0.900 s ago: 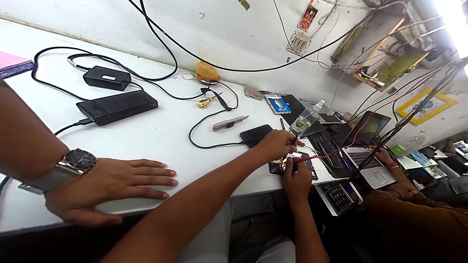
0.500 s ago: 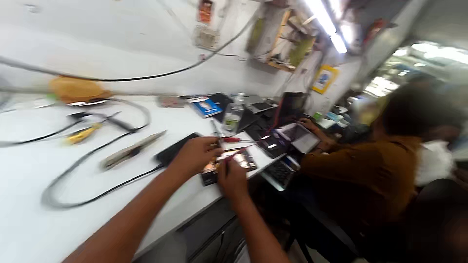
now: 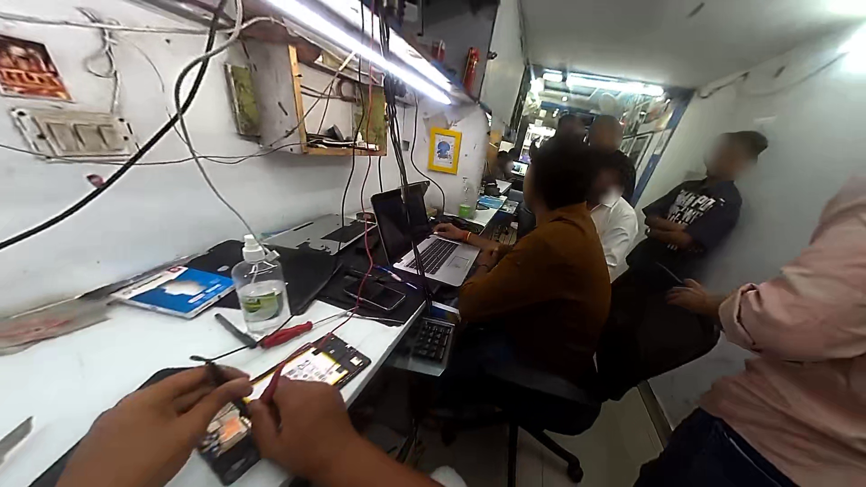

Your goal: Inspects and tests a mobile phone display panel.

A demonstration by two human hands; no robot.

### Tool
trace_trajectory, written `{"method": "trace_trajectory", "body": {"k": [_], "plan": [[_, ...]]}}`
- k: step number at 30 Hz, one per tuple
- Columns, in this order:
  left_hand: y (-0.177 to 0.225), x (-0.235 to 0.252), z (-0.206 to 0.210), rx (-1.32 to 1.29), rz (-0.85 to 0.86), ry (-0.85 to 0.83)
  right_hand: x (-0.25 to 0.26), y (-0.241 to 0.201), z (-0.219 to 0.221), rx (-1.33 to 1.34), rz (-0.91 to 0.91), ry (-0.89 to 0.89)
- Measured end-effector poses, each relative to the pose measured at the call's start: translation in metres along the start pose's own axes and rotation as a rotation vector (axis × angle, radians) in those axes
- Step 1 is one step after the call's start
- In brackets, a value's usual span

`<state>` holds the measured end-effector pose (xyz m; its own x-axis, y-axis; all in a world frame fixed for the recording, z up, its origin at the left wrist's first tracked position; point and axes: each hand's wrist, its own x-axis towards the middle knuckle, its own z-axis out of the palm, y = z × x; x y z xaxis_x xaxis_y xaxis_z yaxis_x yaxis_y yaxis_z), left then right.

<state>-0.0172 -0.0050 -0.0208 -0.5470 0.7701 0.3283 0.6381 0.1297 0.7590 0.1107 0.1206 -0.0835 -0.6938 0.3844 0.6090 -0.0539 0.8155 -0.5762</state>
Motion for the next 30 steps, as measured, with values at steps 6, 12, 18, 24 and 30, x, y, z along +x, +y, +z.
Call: {"method": "trace_trajectory", "body": {"k": [6, 12, 18, 24, 30], "plan": [[0.001, -0.001, -0.002, 0.023, 0.022, -0.040, 0.000, 0.001, 0.000, -0.015, 0.004, -0.026], [-0.005, 0.001, -0.004, 0.049, 0.059, -0.041, 0.000, 0.007, 0.007, -0.007, -0.001, -0.019], [-0.013, 0.002, -0.004, -0.007, 0.082, -0.036, -0.001, 0.012, 0.011, -0.012, -0.013, -0.001], [-0.014, 0.003, -0.001, -0.049, 0.096, -0.029, -0.002, 0.011, 0.010, -0.009, -0.009, -0.025], [-0.014, 0.002, 0.001, -0.057, 0.094, -0.018, -0.002, 0.011, 0.010, -0.008, -0.005, -0.049]]}}
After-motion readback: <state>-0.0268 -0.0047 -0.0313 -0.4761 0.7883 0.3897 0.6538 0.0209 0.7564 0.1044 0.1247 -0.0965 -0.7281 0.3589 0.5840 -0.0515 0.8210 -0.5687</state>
